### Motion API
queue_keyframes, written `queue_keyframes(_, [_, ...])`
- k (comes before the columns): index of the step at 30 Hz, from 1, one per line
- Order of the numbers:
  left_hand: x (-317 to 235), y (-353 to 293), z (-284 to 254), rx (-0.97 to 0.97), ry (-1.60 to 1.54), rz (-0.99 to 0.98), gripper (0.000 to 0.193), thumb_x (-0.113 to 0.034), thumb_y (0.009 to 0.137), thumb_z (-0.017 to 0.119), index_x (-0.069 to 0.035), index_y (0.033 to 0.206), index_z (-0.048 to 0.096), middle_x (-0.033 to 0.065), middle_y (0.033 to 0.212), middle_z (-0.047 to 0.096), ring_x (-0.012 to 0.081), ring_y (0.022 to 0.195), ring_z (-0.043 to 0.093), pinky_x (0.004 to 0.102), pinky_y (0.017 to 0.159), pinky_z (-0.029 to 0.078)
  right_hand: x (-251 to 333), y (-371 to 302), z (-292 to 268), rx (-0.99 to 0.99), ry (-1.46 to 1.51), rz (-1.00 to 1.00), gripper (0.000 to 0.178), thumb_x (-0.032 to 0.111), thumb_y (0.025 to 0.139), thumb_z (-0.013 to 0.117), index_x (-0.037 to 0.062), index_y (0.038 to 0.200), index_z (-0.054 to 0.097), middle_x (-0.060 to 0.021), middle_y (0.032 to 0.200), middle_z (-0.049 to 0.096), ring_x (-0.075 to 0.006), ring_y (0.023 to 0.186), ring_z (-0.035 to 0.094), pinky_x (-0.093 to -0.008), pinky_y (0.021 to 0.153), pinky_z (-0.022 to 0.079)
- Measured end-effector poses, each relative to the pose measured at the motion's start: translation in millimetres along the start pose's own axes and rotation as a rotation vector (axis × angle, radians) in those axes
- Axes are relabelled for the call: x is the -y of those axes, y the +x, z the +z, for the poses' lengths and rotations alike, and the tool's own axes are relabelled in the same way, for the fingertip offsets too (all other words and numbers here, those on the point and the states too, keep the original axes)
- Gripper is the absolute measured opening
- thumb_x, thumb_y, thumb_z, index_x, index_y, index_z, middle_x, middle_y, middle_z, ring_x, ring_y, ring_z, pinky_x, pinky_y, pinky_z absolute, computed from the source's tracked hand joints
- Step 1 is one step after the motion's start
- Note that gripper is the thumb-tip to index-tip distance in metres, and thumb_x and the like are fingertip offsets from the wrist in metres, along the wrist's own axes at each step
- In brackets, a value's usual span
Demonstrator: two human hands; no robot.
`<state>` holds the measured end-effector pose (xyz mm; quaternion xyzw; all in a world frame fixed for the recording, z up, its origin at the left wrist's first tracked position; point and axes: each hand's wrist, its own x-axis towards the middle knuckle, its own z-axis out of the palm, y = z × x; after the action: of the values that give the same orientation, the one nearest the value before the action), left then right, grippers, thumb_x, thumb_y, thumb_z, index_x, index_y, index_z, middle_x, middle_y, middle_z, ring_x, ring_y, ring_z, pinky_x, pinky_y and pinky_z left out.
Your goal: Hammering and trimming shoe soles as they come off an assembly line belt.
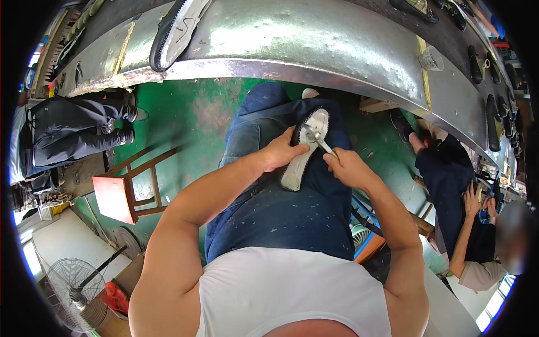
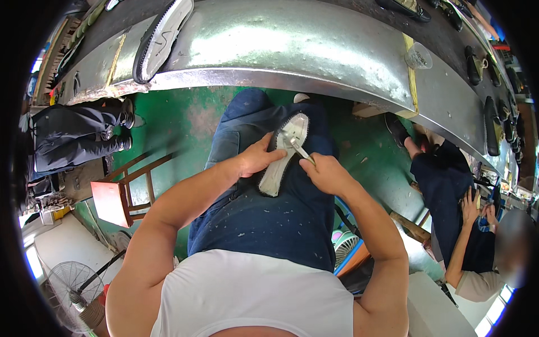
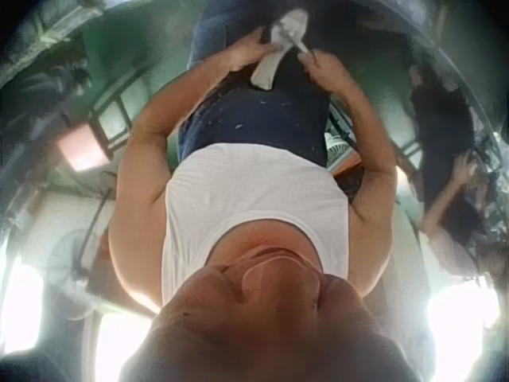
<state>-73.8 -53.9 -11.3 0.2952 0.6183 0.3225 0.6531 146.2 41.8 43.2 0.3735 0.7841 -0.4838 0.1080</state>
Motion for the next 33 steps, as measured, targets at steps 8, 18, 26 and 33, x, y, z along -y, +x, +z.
queue_keyframes(8, [-3.6, 6.7, -12.3, 0.157, -0.088, -0.162, 0.080, -0.035, 0.091, 0.073, -0.015, 0.154, 0.026, 0.0068, 0.141, 0.052, 0.0229, 0.127, 0.049, 0.0461, 0.094, 0.045, 16.4, -40.1, -11.9, 0.320, -0.065, -0.080, 0.028, 0.023, 0.093, 0.062, -0.0017, 0.104, 0.062, -0.0232, 0.092, 0.069, -0.0415, 0.088, 0.066, -0.0452, 0.079, 0.052])
queue_keyframes(18, [16.2, -30.7, 9.5, 0.174, 0.211, 0.042, 0.090, -0.033, 0.103, 0.051, -0.010, 0.157, -0.017, 0.0243, 0.159, 0.027, 0.0297, 0.146, 0.031, 0.0347, 0.118, 0.025, -24.9, -40.4, 11.2, 0.427, -0.073, 0.080, 0.026, 0.024, 0.094, 0.063, -0.0001, 0.105, 0.061, -0.0199, 0.089, 0.068, -0.0334, 0.079, 0.069, -0.0409, 0.074, 0.055])
queue_keyframes(26, [30.5, -39.4, 7.2, 0.231, 0.211, -0.011, 0.097, -0.026, 0.101, 0.054, -0.013, 0.155, -0.026, 0.0288, 0.156, 0.030, 0.0326, 0.142, 0.037, 0.0322, 0.116, 0.028, -6.1, -51.4, -21.3, 0.396, 0.250, 0.148, 0.029, 0.029, 0.098, 0.057, -0.0006, 0.099, 0.059, -0.0137, 0.081, 0.066, -0.0250, 0.075, 0.068, -0.0378, 0.069, 0.052])
queue_keyframes(33, [36.2, -36.5, 0.9, 0.167, 0.226, 0.109, 0.103, -0.018, 0.093, 0.066, -0.006, 0.158, -0.013, 0.0289, 0.157, 0.026, 0.0319, 0.145, 0.033, 0.0338, 0.118, 0.028, -13.4, -32.8, 35.9, 0.039, -0.211, -0.117, 0.033, 0.031, 0.101, 0.051, -0.0010, 0.101, 0.058, -0.0223, 0.091, 0.067, -0.0426, 0.084, 0.065, -0.0447, 0.076, 0.051])
